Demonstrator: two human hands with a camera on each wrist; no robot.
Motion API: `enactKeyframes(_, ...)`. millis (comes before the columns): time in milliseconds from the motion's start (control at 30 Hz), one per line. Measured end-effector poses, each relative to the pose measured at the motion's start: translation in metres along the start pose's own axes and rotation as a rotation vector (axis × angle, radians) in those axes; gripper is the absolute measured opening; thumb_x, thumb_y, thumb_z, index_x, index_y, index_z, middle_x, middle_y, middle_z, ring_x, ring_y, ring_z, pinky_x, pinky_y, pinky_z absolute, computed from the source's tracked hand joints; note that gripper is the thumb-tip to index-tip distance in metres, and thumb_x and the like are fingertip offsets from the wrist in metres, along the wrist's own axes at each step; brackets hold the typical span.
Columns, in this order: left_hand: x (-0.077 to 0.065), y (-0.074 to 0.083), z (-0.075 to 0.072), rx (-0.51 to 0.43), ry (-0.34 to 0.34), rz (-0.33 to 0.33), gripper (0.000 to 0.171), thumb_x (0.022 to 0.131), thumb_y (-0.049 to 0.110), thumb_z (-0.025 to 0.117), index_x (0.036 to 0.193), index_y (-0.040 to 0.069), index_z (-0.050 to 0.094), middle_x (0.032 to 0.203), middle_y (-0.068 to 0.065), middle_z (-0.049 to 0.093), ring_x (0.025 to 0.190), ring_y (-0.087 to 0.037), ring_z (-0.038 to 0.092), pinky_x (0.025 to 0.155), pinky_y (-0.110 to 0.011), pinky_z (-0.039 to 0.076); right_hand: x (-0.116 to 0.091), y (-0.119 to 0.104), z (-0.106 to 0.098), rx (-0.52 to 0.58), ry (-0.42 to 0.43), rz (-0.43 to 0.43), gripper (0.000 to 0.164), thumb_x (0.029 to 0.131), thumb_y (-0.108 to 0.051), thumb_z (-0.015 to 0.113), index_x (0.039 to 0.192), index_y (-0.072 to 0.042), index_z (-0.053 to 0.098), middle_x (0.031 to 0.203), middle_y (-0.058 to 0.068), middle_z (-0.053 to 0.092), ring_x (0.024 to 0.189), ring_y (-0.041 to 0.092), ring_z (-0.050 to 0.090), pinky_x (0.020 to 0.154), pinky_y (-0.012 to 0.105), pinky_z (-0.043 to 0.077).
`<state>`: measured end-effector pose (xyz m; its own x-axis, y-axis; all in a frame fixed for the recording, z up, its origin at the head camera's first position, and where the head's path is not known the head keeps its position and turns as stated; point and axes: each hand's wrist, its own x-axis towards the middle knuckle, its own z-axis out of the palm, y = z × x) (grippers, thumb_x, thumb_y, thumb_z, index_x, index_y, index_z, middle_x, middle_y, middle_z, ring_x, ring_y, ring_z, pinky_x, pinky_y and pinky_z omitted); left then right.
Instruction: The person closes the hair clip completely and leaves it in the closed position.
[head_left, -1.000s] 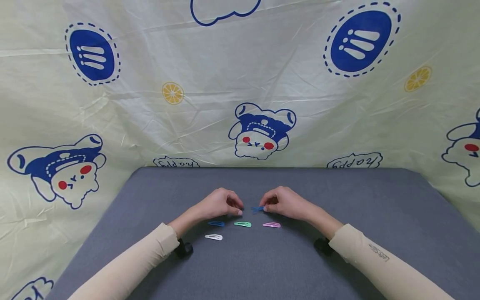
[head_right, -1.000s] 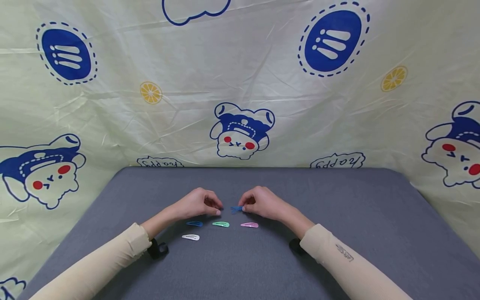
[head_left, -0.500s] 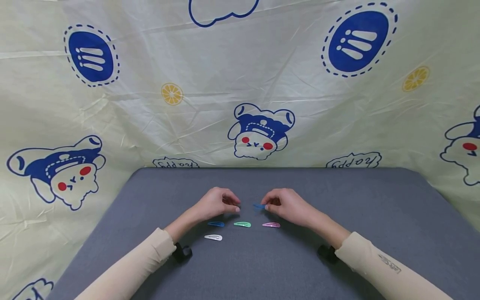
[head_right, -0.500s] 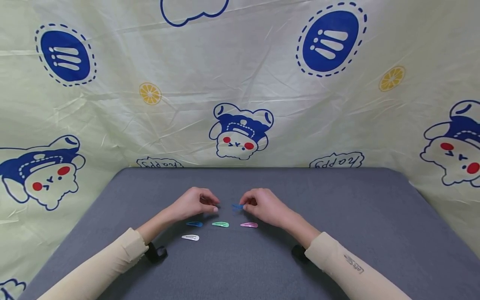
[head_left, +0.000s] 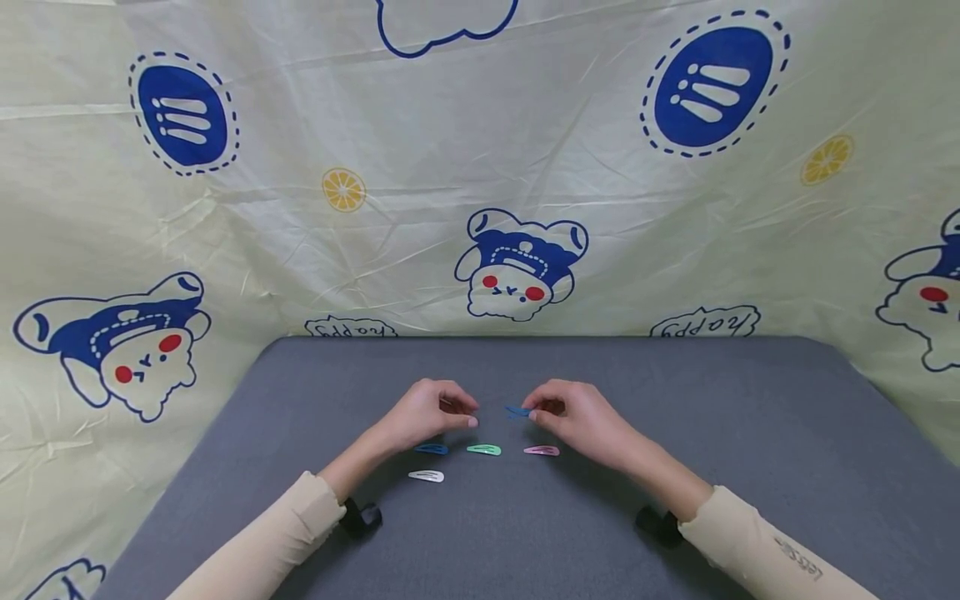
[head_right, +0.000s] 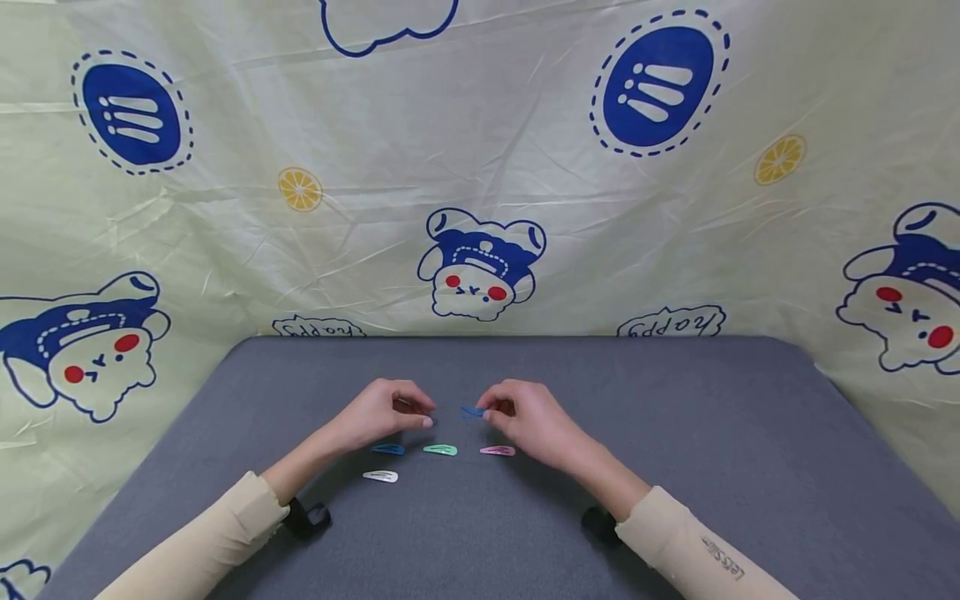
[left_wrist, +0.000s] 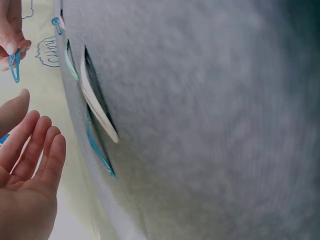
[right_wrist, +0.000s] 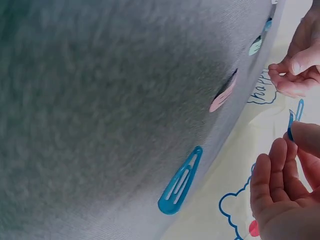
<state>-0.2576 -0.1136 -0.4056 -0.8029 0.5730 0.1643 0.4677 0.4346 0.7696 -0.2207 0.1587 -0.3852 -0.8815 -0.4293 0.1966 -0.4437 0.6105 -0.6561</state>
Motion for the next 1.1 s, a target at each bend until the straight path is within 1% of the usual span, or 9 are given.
enactKeyframes(100,-0.003,0.003,0.001,-0.012,0.013,0.004,0.022,0.086,0.016,0.077,0.104,0.004,0.074,0.093,0.003,0.068,0.088,-0.014,0.063,0.082,-0.03,0.052,-0.004,-0.003,0.0,0.008,0.015,-0.001,0.01,0.093,-0.01,0.069,0.1,-0.016,0.073,0.088,-0.01,0.062,0.082,0.013,0.058,0.075,0.032,0.051)
enactKeyframes(333,-0.01,0.013,0.001,-0.063,0.03,0.011,0.023,0.087,0.015,0.076,0.106,0.003,0.073,0.102,-0.011,0.069,0.091,-0.016,0.062,0.085,-0.034,0.052,-0.012,-0.01,-0.001,0.04,0.043,0.002,0.012,0.093,-0.01,0.069,0.101,-0.018,0.072,0.092,-0.009,0.064,0.084,0.012,0.06,0.075,0.032,0.052)
enactKeyframes(567,-0.019,0.025,0.003,-0.046,0.054,0.018,0.023,0.088,0.017,0.076,0.108,0.005,0.073,0.105,-0.008,0.068,0.093,-0.013,0.061,0.087,-0.034,0.051,-0.02,-0.017,-0.004,0.062,0.07,0.001,0.013,0.093,-0.012,0.07,0.102,-0.021,0.072,0.093,-0.01,0.063,0.084,0.013,0.059,0.073,0.031,0.052)
enactKeyframes(700,-0.024,0.032,0.004,-0.062,0.077,0.027,0.022,0.087,0.017,0.076,0.107,0.007,0.074,0.104,-0.007,0.068,0.094,-0.014,0.062,0.087,-0.038,0.051,-0.026,-0.024,-0.005,0.053,0.095,0.008,0.013,0.092,-0.013,0.07,0.101,-0.023,0.072,0.093,-0.011,0.063,0.084,0.012,0.059,0.07,0.03,0.051)
enactKeyframes(833,-0.028,0.037,0.008,-0.087,0.101,0.044,0.019,0.086,0.016,0.078,0.105,0.013,0.074,0.101,0.0,0.068,0.095,-0.017,0.062,0.088,-0.043,0.051,-0.032,-0.032,-0.005,0.059,0.105,0.041,0.012,0.092,-0.014,0.071,0.1,-0.024,0.072,0.094,-0.011,0.063,0.084,0.015,0.058,0.068,0.03,0.052)
enactKeyframes(900,-0.031,0.048,0.008,-0.093,0.108,0.046,0.019,0.085,0.011,0.077,0.104,0.011,0.074,0.1,0.0,0.068,0.095,-0.022,0.063,0.088,-0.046,0.051,-0.035,-0.035,-0.006,0.064,0.109,0.053,0.012,0.092,-0.014,0.071,0.1,-0.023,0.073,0.094,-0.011,0.063,0.085,0.015,0.058,0.067,0.031,0.052)
enactKeyframes(967,-0.033,0.051,0.01,-0.09,0.111,0.054,0.019,0.085,0.011,0.078,0.104,0.012,0.074,0.099,0.002,0.068,0.094,-0.02,0.063,0.088,-0.045,0.051,-0.038,-0.038,-0.006,0.068,0.116,0.055,0.011,0.092,-0.014,0.071,0.1,-0.022,0.073,0.093,-0.011,0.063,0.084,0.015,0.058,0.067,0.03,0.052)
enactKeyframes(1033,-0.035,0.055,0.011,-0.089,0.11,0.044,0.019,0.085,0.01,0.078,0.104,0.012,0.074,0.098,0.004,0.067,0.094,-0.02,0.063,0.089,-0.046,0.051,-0.042,-0.04,-0.007,0.071,0.126,0.05,0.012,0.092,-0.014,0.071,0.099,-0.023,0.073,0.093,-0.012,0.063,0.084,0.014,0.059,0.067,0.03,0.052)
enactKeyframes(1100,-0.036,0.055,0.012,-0.076,0.108,0.041,0.018,0.085,0.014,0.078,0.103,0.016,0.075,0.097,0.009,0.067,0.094,-0.017,0.062,0.089,-0.044,0.051,-0.044,-0.042,-0.008,0.068,0.132,0.031,0.013,0.092,-0.013,0.071,0.098,-0.024,0.073,0.093,-0.012,0.063,0.083,0.013,0.06,0.068,0.03,0.052)
